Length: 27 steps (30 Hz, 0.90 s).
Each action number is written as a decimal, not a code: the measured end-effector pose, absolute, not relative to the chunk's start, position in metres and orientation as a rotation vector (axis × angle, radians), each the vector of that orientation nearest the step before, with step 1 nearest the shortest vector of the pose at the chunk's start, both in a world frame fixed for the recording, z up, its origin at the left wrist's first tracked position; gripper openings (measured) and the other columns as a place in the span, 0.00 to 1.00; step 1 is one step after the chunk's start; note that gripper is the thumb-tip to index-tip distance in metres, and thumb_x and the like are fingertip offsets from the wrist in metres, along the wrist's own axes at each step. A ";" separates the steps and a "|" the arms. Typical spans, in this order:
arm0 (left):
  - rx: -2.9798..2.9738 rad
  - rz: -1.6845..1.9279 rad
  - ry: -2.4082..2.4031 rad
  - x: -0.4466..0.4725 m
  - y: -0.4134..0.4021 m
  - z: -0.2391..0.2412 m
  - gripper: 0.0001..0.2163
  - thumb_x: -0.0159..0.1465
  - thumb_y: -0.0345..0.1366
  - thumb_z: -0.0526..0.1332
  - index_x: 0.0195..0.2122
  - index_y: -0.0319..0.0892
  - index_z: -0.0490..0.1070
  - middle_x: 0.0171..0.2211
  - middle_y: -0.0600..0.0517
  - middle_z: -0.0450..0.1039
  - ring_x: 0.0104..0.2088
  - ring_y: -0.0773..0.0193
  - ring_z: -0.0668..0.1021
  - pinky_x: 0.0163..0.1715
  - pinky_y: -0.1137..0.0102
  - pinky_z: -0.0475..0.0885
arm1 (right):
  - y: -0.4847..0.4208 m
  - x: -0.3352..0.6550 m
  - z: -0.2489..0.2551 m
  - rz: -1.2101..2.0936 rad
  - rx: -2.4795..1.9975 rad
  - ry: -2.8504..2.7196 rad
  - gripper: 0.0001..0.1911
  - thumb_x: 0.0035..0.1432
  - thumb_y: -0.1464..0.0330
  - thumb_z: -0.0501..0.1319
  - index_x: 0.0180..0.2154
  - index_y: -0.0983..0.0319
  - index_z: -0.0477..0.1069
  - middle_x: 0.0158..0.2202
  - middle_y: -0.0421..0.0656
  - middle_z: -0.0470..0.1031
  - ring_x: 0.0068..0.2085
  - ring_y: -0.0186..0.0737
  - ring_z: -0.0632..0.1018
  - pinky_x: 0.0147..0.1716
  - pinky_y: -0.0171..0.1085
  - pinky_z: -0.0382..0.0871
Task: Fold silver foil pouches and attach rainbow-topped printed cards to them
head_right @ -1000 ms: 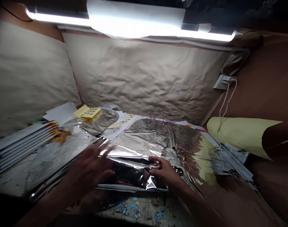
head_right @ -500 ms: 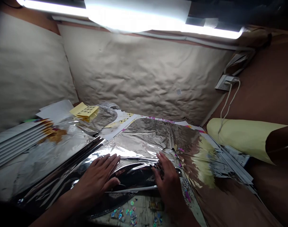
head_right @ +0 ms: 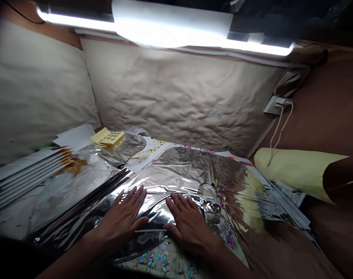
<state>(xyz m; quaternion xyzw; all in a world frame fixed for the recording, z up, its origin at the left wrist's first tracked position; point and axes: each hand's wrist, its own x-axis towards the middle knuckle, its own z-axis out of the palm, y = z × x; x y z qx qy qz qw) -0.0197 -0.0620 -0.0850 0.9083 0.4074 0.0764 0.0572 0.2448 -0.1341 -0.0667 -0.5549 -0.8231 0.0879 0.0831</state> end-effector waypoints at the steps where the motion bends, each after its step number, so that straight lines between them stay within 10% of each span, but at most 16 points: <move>1: 2.746 0.224 1.245 -0.019 -0.062 -0.085 0.36 0.68 0.59 0.42 0.70 0.42 0.44 0.70 0.42 0.42 0.69 0.44 0.50 0.64 0.43 0.45 | -0.133 0.245 -0.067 0.274 -1.667 -2.455 0.35 0.67 0.49 0.50 0.69 0.54 0.46 0.71 0.47 0.46 0.69 0.53 0.50 0.66 0.57 0.45; 7: 2.743 0.144 1.161 -0.025 -0.049 -0.076 0.33 0.68 0.59 0.45 0.70 0.50 0.44 0.71 0.43 0.42 0.69 0.44 0.47 0.64 0.42 0.45 | -0.145 0.230 -0.050 0.332 -1.761 -2.413 0.35 0.67 0.48 0.50 0.68 0.58 0.52 0.70 0.49 0.49 0.69 0.55 0.53 0.65 0.58 0.48; 13: 2.906 0.187 0.903 -0.028 -0.030 -0.042 0.21 0.70 0.48 0.52 0.63 0.59 0.61 0.70 0.47 0.49 0.69 0.43 0.50 0.63 0.40 0.44 | -0.221 0.218 -0.014 0.425 -1.563 -2.392 0.23 0.66 0.60 0.58 0.61 0.54 0.65 0.60 0.46 0.70 0.56 0.46 0.75 0.53 0.41 0.72; 18: 2.822 0.067 0.766 -0.026 -0.034 -0.049 0.24 0.70 0.49 0.51 0.67 0.56 0.53 0.69 0.44 0.51 0.68 0.45 0.54 0.63 0.44 0.51 | -0.238 0.233 -0.023 0.310 -1.315 -2.477 0.28 0.63 0.76 0.54 0.63 0.57 0.61 0.67 0.44 0.58 0.65 0.42 0.64 0.61 0.40 0.64; 22: 2.863 0.235 0.774 -0.024 -0.039 -0.057 0.25 0.69 0.46 0.55 0.66 0.53 0.55 0.69 0.44 0.51 0.68 0.43 0.52 0.63 0.45 0.52 | -0.227 0.229 -0.060 -0.037 -1.178 -2.639 0.33 0.60 0.70 0.61 0.65 0.60 0.58 0.67 0.49 0.56 0.67 0.51 0.60 0.63 0.49 0.60; 27: 2.810 0.429 0.567 -0.031 -0.074 -0.047 0.08 0.68 0.31 0.54 0.44 0.45 0.72 0.43 0.48 0.75 0.45 0.59 0.77 0.47 0.65 0.70 | -0.218 0.213 -0.088 -0.279 -1.039 -2.543 0.18 0.67 0.73 0.54 0.57 0.59 0.68 0.60 0.45 0.70 0.59 0.44 0.72 0.55 0.41 0.71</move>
